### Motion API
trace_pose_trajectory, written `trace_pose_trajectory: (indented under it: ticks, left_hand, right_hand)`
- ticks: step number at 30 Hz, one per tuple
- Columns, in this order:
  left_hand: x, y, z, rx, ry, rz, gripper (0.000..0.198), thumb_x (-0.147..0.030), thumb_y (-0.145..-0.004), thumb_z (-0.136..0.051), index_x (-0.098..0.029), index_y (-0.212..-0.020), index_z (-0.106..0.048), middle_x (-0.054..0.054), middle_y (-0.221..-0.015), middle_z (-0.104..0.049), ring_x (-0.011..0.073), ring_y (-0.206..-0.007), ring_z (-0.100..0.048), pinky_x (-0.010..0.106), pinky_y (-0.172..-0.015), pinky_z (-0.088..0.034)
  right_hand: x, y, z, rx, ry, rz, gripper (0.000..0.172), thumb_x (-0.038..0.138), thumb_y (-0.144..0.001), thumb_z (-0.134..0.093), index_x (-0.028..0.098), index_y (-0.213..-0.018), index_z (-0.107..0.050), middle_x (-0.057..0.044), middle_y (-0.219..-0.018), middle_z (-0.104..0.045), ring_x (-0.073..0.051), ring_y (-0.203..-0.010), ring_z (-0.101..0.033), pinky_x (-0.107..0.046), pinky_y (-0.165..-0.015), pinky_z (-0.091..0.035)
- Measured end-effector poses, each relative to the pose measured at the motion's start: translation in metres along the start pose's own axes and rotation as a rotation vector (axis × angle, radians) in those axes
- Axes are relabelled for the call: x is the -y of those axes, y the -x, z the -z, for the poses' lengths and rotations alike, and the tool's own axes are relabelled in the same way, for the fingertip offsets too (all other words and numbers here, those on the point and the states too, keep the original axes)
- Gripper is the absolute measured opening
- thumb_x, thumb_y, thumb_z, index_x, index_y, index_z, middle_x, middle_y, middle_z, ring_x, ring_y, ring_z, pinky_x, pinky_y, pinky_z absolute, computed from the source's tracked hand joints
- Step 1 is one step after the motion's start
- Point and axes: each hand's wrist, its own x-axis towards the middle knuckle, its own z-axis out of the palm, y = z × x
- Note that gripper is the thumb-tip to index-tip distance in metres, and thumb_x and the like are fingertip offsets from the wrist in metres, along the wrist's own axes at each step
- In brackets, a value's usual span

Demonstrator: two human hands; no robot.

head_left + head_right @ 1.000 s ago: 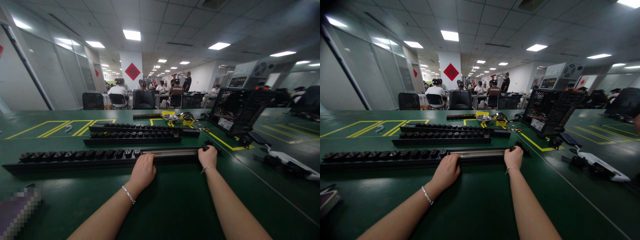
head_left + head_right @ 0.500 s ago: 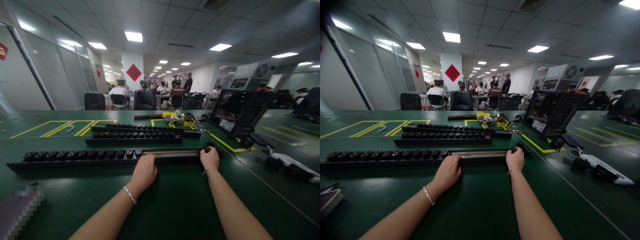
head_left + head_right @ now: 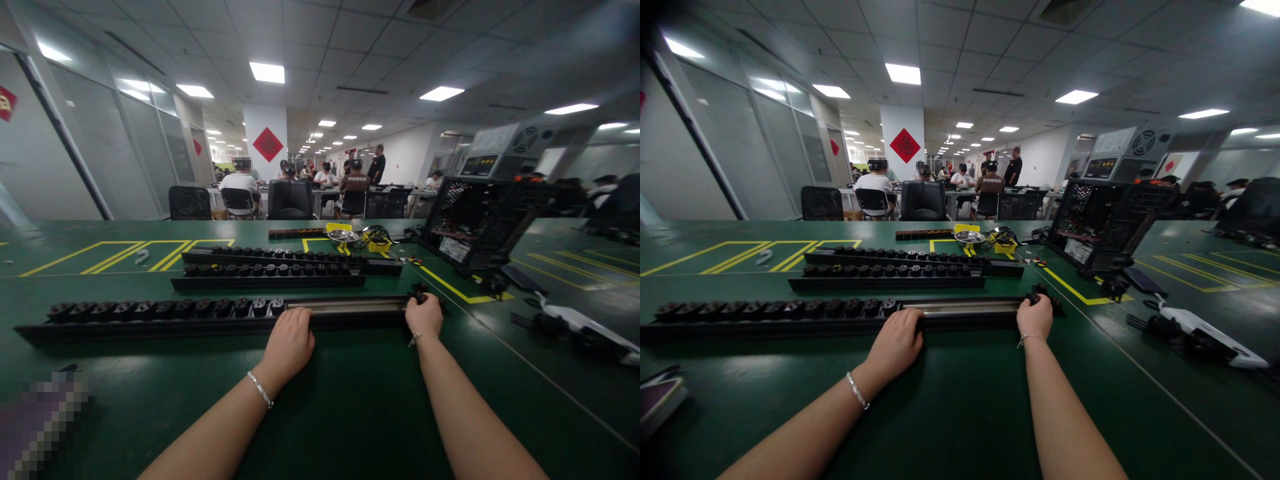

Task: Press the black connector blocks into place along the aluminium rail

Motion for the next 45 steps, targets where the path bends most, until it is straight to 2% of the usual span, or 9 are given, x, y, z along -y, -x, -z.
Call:
trace_pose_trajectory:
  ticks: [10, 15, 18, 24, 31, 34, 39, 45]
  left_hand:
    - [0.000, 0.001, -0.001, -0.025, -0.004, -0.008, 0.033, -0.010, -0.074, -0.044, -0.017, -0.106, -0.049, 0.007, -0.101, -0.057, 0.0203, -0.097, -0.052, 0.036, -0.092, -0.041]
    - [0.000, 0.001, 0.000, -0.022, -0.002, -0.008, 0.032, -0.010, -0.075, -0.044, -0.017, -0.105, -0.049, 0.007, -0.100, -0.058, 0.0203, -0.096, -0.053, 0.037, -0.090, -0.041]
    - [0.000, 0.001, 0.000, -0.018, -0.004, -0.005, 0.031, -0.010, -0.074, -0.045, -0.018, -0.104, -0.049, 0.007, -0.100, -0.058, 0.0207, -0.096, -0.052, 0.038, -0.090, -0.041]
    - [0.001, 0.002, -0.002, -0.036, -0.003, -0.015, 0.033, -0.010, -0.073, -0.046, -0.017, -0.105, -0.050, 0.007, -0.101, -0.059, 0.0202, -0.098, -0.053, 0.037, -0.091, -0.041]
    - [0.003, 0.001, 0.002, -0.069, -0.003, -0.027, 0.030, -0.011, -0.076, -0.044, -0.018, -0.104, -0.054, 0.007, -0.104, -0.061, 0.0204, -0.100, -0.052, 0.037, -0.093, -0.041]
    - [0.001, 0.001, 0.008, -0.127, -0.053, 0.016, 0.025, -0.014, -0.078, -0.045, -0.020, -0.099, -0.058, 0.006, -0.106, -0.062, 0.0221, -0.102, -0.051, 0.040, -0.092, -0.039]
    - [0.001, 0.001, 0.010, -0.276, -0.143, 0.141, 0.029, -0.019, -0.077, -0.049, -0.019, -0.104, -0.057, 0.009, -0.122, -0.055, 0.0277, -0.120, -0.040, 0.047, -0.103, -0.027]
    - [0.011, 0.001, -0.003, -0.275, -0.138, 0.202, 0.035, -0.021, -0.077, -0.048, -0.015, -0.111, -0.052, 0.012, -0.126, -0.051, 0.0273, -0.124, -0.037, 0.044, -0.103, -0.031]
  right_hand:
    - [-0.004, -0.004, -0.001, -0.013, -0.021, -0.014, 0.038, 0.030, -0.074, -0.048, 0.013, -0.107, -0.056, -0.013, -0.101, -0.061, -0.024, -0.090, -0.057, -0.034, -0.082, -0.044]
    - [-0.011, -0.011, 0.001, -0.042, -0.071, -0.142, 0.038, 0.027, -0.070, -0.051, 0.013, -0.104, -0.057, -0.013, -0.094, -0.063, -0.023, -0.085, -0.058, -0.033, -0.079, -0.045]
    - [-0.013, -0.012, 0.004, -0.034, -0.057, -0.169, 0.038, 0.028, -0.068, -0.052, 0.014, -0.103, -0.058, -0.013, -0.094, -0.064, -0.025, -0.084, -0.058, -0.035, -0.078, -0.045]
    - [-0.023, -0.015, 0.009, -0.023, -0.008, -0.237, 0.039, 0.033, -0.065, -0.053, 0.017, -0.100, -0.061, -0.015, -0.100, -0.063, -0.028, -0.090, -0.058, -0.038, -0.080, -0.045]
    - [-0.035, -0.024, 0.005, -0.008, 0.081, -0.286, 0.045, 0.027, -0.058, -0.056, 0.022, -0.103, -0.062, -0.016, -0.109, -0.060, -0.032, -0.105, -0.052, -0.044, -0.084, -0.043]
    - [-0.038, -0.028, 0.002, 0.000, 0.105, -0.295, 0.047, 0.025, -0.057, -0.057, 0.022, -0.103, -0.063, -0.017, -0.109, -0.059, -0.035, -0.107, -0.051, -0.046, -0.081, -0.044]
    - [-0.043, -0.030, 0.001, -0.007, 0.111, -0.266, 0.047, 0.026, -0.057, -0.056, 0.022, -0.103, -0.064, -0.019, -0.110, -0.058, -0.037, -0.106, -0.050, -0.048, -0.080, -0.043]
    - [-0.040, -0.026, 0.002, -0.079, 0.084, -0.194, 0.042, 0.032, -0.064, -0.051, 0.016, -0.100, -0.065, -0.020, -0.102, -0.060, -0.033, -0.098, -0.053, -0.046, -0.082, -0.041]
